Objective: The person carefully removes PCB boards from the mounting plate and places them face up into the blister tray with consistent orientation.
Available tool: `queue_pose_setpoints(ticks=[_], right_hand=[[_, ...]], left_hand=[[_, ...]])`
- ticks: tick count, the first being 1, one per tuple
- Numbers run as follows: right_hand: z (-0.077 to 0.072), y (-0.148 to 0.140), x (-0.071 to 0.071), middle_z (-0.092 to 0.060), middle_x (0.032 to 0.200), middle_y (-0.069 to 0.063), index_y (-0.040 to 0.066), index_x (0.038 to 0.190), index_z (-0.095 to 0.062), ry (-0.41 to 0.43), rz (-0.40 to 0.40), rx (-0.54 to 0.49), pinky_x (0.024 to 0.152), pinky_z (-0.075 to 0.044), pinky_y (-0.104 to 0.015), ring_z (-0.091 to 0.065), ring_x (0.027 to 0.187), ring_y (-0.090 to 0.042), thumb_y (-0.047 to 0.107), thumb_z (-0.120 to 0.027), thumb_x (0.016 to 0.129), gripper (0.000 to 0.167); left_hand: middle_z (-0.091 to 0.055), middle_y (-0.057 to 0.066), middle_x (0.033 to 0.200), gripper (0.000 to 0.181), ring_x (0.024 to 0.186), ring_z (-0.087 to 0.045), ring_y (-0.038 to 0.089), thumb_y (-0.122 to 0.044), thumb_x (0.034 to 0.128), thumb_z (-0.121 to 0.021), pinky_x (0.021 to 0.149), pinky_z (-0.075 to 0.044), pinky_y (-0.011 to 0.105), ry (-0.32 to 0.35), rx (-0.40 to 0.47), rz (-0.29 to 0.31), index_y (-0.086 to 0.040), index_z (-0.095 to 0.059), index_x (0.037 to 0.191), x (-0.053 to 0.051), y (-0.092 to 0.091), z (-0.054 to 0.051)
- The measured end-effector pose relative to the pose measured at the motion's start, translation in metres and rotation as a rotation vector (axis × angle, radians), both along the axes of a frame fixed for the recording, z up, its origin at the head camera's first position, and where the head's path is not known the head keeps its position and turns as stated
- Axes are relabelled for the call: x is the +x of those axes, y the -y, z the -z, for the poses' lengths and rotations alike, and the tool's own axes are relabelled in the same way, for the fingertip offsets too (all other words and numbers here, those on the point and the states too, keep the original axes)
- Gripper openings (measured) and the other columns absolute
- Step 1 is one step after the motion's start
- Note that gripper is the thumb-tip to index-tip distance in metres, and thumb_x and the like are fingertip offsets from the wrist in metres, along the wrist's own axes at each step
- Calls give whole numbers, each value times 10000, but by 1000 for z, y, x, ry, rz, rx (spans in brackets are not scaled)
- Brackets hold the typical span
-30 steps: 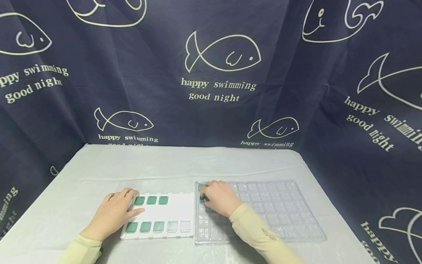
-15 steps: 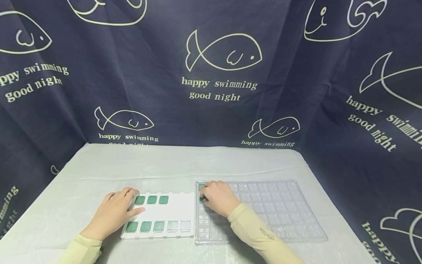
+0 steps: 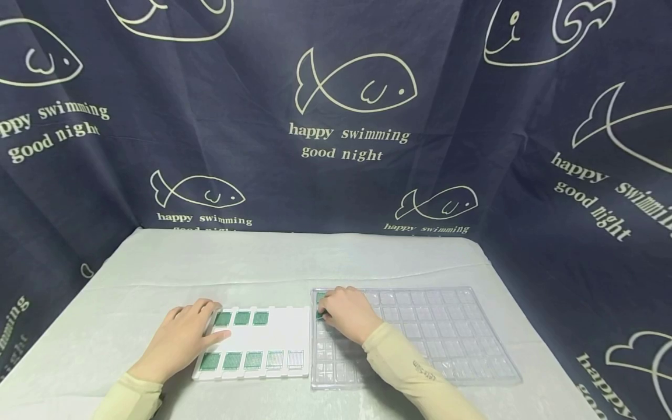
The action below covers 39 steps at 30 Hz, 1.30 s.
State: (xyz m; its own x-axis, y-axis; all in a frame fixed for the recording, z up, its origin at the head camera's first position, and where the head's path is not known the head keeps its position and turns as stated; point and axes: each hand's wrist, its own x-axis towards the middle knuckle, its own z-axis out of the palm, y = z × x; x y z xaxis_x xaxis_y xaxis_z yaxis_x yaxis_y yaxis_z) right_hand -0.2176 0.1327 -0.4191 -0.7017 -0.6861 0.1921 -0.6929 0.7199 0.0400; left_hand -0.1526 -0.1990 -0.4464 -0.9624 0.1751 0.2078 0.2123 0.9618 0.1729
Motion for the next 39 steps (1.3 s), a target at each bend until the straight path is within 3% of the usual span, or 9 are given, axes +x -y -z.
queue_pose_setpoints(ticks=[39], right_hand=[[1, 1, 1, -775, 978, 33, 181, 968, -799, 49, 6, -6, 824, -614, -378, -746, 891, -180, 171, -836, 821, 152]], left_hand=[[-651, 106, 1274, 588, 1118, -667, 343, -488, 858, -764, 1032, -463, 569, 15, 9, -1, -91, -627, 1269, -1, 1, 2]])
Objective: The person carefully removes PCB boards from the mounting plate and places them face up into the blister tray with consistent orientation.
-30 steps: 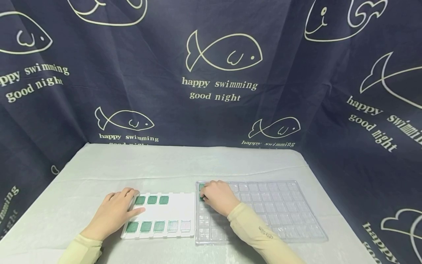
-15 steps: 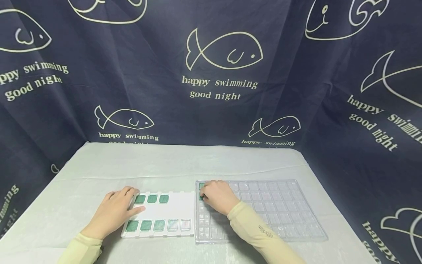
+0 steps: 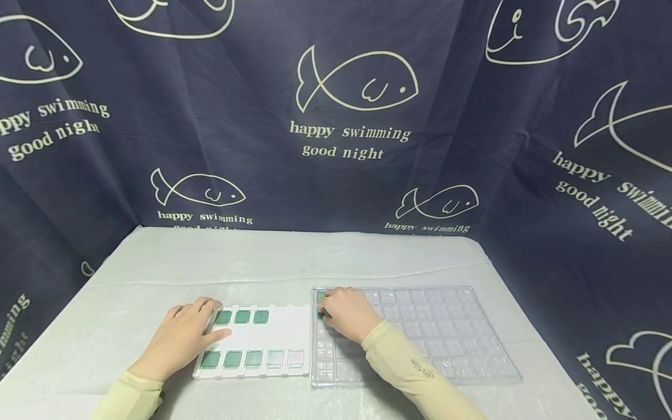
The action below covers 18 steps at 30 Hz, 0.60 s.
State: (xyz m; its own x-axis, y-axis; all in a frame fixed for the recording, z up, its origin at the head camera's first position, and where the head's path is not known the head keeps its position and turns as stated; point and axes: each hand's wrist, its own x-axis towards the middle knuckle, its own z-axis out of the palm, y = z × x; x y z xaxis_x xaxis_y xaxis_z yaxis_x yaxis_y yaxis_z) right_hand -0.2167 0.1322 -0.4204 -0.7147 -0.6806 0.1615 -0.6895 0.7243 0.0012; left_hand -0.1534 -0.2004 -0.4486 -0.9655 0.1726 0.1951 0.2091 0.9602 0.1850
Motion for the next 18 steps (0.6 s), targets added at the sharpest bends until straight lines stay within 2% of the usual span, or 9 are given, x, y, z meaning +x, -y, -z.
queue_pose_setpoints(ticks=[10, 18], right_hand=[[-1, 0, 1, -772, 951, 21, 164, 975, -788, -4, -5, -11, 785, -616, -359, -740, 846, -170, 165, -832, 826, 155], [-5, 4, 2, -756, 884, 43, 171, 934, -760, -54, -13, -11, 721, -599, -321, -699, 768, -140, 191, -833, 833, 126]], left_hand=[[-654, 111, 1273, 593, 1119, -668, 347, -486, 857, -766, 1025, -469, 571, -3, -3, -1, -84, -627, 1271, 0, 0, 0], [-653, 115, 1278, 596, 1120, -668, 350, -489, 858, -764, 1026, -468, 574, -1, -5, -3, -84, -627, 1274, 0, 0, -1]])
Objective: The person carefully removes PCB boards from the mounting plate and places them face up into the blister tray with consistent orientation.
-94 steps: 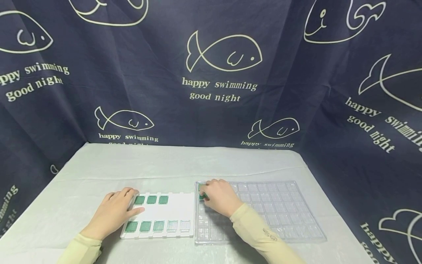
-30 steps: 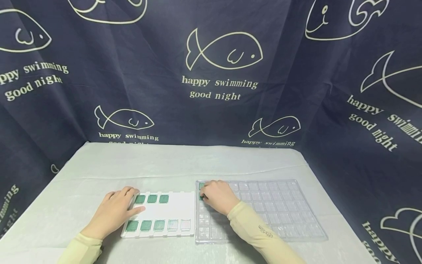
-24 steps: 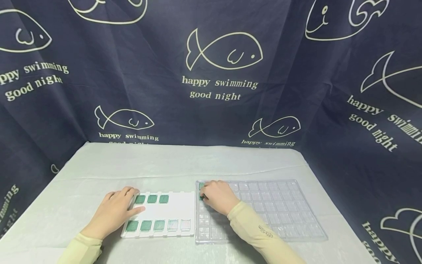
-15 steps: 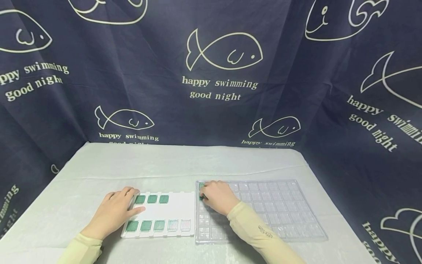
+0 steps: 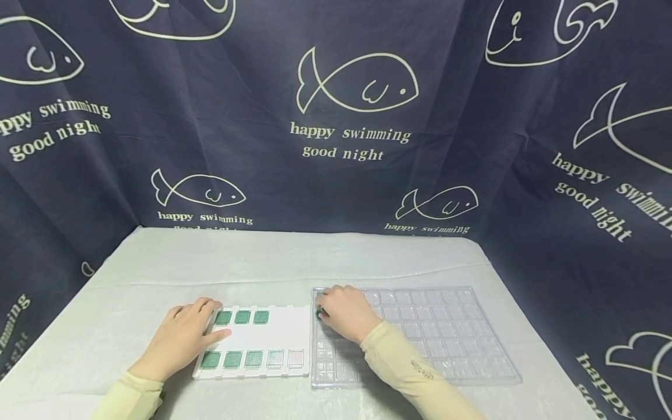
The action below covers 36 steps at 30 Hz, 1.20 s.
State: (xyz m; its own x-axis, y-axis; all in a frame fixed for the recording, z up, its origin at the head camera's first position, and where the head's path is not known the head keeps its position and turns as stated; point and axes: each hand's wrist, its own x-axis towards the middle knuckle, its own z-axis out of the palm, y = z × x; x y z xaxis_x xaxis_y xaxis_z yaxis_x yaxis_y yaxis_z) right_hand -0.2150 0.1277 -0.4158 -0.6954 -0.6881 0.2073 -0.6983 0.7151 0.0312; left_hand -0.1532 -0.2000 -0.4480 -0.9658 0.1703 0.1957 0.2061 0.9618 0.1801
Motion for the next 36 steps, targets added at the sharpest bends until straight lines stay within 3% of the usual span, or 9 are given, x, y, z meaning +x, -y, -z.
queue_pose_setpoints(ticks=[13, 22, 33, 36], right_hand=[[-5, 26, -4, -748, 984, 88, 224, 1022, -745, -115, -34, -43, 821, -595, -320, -704, 901, -119, 191, -814, 856, 183], [-8, 48, -1, -747, 1035, 94, 238, 1073, -735, -126, -60, 8, 867, -589, -309, -706, 958, -113, 269, -796, 886, 198], [-1, 73, 5, -744, 989, 117, 250, 1048, -733, -150, -128, 63, 741, -538, -219, -677, 894, -76, 313, -773, 904, 162], [1, 78, 7, -748, 1000, 121, 255, 1060, -737, -119, -126, 81, 746, -534, -211, -679, 905, -71, 342, -764, 911, 175]], left_hand=[[-652, 100, 1278, 587, 1118, -666, 340, -490, 860, -763, 1020, -470, 565, 5, 3, -4, -94, -626, 1271, 0, 2, 1], [-651, 101, 1279, 581, 1129, -662, 339, -484, 863, -762, 1033, -463, 570, 8, 10, -6, -91, -626, 1270, 1, 2, -1], [-647, 115, 1289, 580, 1135, -660, 352, -473, 872, -758, 1039, -460, 574, 17, 11, -11, -83, -621, 1279, 1, 1, -3], [-644, 122, 1300, 591, 1144, -658, 360, -479, 877, -750, 1039, -459, 581, 25, 7, -11, -78, -617, 1290, 1, 1, -2]])
